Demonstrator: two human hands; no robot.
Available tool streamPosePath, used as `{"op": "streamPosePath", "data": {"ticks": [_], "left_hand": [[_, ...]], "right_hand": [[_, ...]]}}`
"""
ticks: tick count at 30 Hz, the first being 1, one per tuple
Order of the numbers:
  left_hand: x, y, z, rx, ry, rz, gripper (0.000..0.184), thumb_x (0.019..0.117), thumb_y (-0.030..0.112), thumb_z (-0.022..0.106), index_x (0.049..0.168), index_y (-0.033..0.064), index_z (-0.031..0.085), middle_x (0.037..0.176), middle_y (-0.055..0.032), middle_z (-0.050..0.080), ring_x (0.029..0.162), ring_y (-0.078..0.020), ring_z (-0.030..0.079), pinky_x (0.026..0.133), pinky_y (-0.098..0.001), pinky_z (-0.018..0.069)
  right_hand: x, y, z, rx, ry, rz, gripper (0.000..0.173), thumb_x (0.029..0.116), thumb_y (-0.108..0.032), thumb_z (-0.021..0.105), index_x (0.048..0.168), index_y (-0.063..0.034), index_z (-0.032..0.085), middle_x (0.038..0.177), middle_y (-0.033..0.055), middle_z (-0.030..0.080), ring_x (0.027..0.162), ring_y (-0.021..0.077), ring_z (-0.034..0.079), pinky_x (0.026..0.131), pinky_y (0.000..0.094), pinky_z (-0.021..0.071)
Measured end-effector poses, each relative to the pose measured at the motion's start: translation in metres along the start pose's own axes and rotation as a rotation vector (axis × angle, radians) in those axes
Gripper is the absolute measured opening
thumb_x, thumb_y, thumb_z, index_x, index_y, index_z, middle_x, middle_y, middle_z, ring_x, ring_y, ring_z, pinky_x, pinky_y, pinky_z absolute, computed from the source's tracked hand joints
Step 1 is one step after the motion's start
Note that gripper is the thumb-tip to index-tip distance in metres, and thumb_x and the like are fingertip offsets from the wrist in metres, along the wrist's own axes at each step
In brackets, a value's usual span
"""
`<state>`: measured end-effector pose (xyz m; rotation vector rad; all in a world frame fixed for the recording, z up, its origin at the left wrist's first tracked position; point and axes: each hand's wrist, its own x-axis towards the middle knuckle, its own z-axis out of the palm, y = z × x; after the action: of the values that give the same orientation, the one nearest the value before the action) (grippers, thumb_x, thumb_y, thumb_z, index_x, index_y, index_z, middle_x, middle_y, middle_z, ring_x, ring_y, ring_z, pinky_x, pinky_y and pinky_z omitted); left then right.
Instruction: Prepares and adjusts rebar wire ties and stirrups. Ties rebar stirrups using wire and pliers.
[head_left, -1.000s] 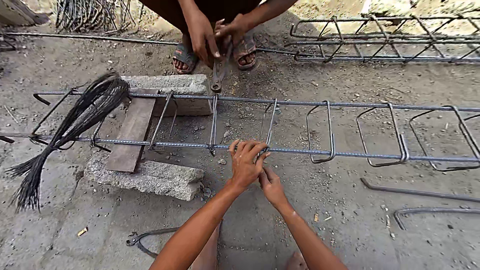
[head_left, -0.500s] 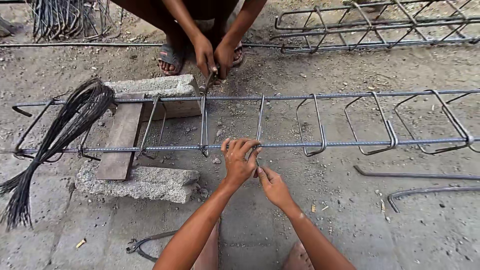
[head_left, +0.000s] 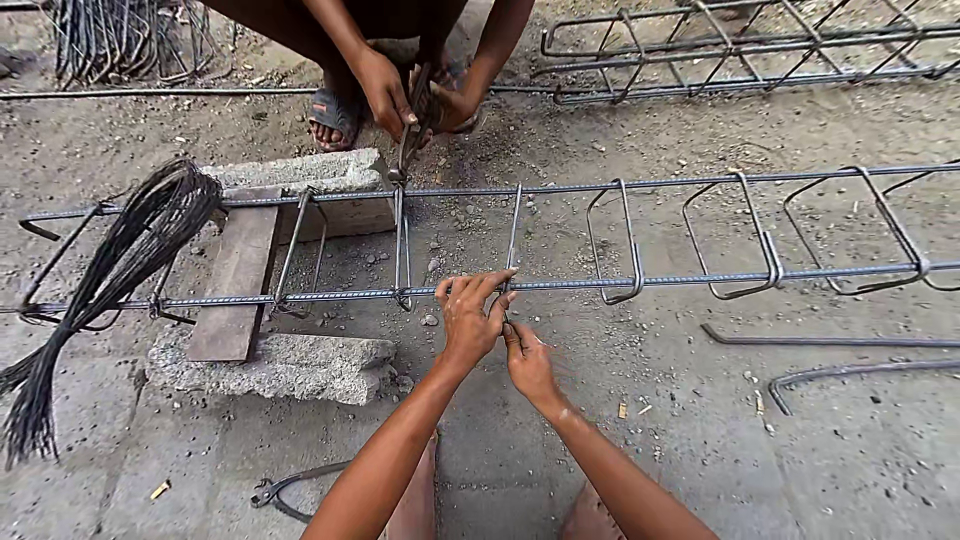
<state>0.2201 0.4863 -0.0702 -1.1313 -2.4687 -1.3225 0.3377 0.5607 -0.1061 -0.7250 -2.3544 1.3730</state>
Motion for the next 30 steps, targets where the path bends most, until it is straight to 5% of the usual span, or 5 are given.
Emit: {"op": "streamPosePath", "data": {"ticks": [6,10,21,24,30], "left_hand": [[0.000,-0.003,0.002,-0.012,0.021,0.017,0.018,0.0970,0.026,0.068,0.112,0.0246,0.078,0.115,0.0061,0.074,0.106,-0.0149,0.063,0.105,-0.0503,0.0303],[0.000,-0.006,0.004,-0.033,0.039,0.043,0.014,0.0967,0.024,0.069,0.105,0.0247,0.081,0.114,0.0049,0.074,0.106,-0.0158,0.062,0.104,-0.0494,0.0303],[0.001,-0.017,-0.005,0.033,-0.058,0.182,0.029,0.0970,0.027,0.057,0.117,0.0260,0.078,0.118,0.0061,0.074,0.110,-0.0158,0.063,0.106,-0.0514,0.0306],[0.000,-0.020,-0.004,0.051,-0.050,0.222,0.035,0.0879,0.037,0.064,0.118,0.0270,0.077,0.118,0.0063,0.073,0.109,-0.0165,0.062,0.104,-0.0516,0.0302],[-0.001,-0.021,0.010,0.032,0.094,0.203,0.017,0.0927,0.029,0.073,0.108,0.0256,0.080,0.111,0.0071,0.076,0.103,-0.0135,0.066,0.106,-0.0498,0.0325]], "right_hand": [[0.002,0.001,0.004,0.054,0.001,0.016,0.033,0.1095,-0.021,0.044,0.107,-0.0005,0.070,0.085,0.0069,0.069,0.076,0.0075,0.063,0.074,0.0270,0.0513],[-0.011,-0.026,-0.025,-0.066,-0.123,0.034,0.037,0.1102,-0.027,0.040,0.107,-0.0034,0.068,0.073,0.0021,0.059,0.061,0.0084,0.053,0.059,0.0283,0.0450],[0.021,-0.093,-0.102,-0.366,-0.445,0.096,0.034,0.1101,-0.030,0.040,0.110,-0.0094,0.068,0.074,0.0014,0.056,0.066,0.0130,0.054,0.064,0.0357,0.0458],[0.025,-0.100,-0.107,-0.407,-0.458,0.096,0.034,0.1104,-0.030,0.041,0.109,-0.0101,0.068,0.073,0.0013,0.056,0.064,0.0140,0.054,0.063,0.0371,0.0453],[0.043,-0.107,-0.122,-0.514,-0.468,-0.042,0.029,0.1091,-0.027,0.047,0.100,-0.0102,0.069,0.066,0.0002,0.054,0.059,0.0130,0.053,0.057,0.0361,0.0444]]}}
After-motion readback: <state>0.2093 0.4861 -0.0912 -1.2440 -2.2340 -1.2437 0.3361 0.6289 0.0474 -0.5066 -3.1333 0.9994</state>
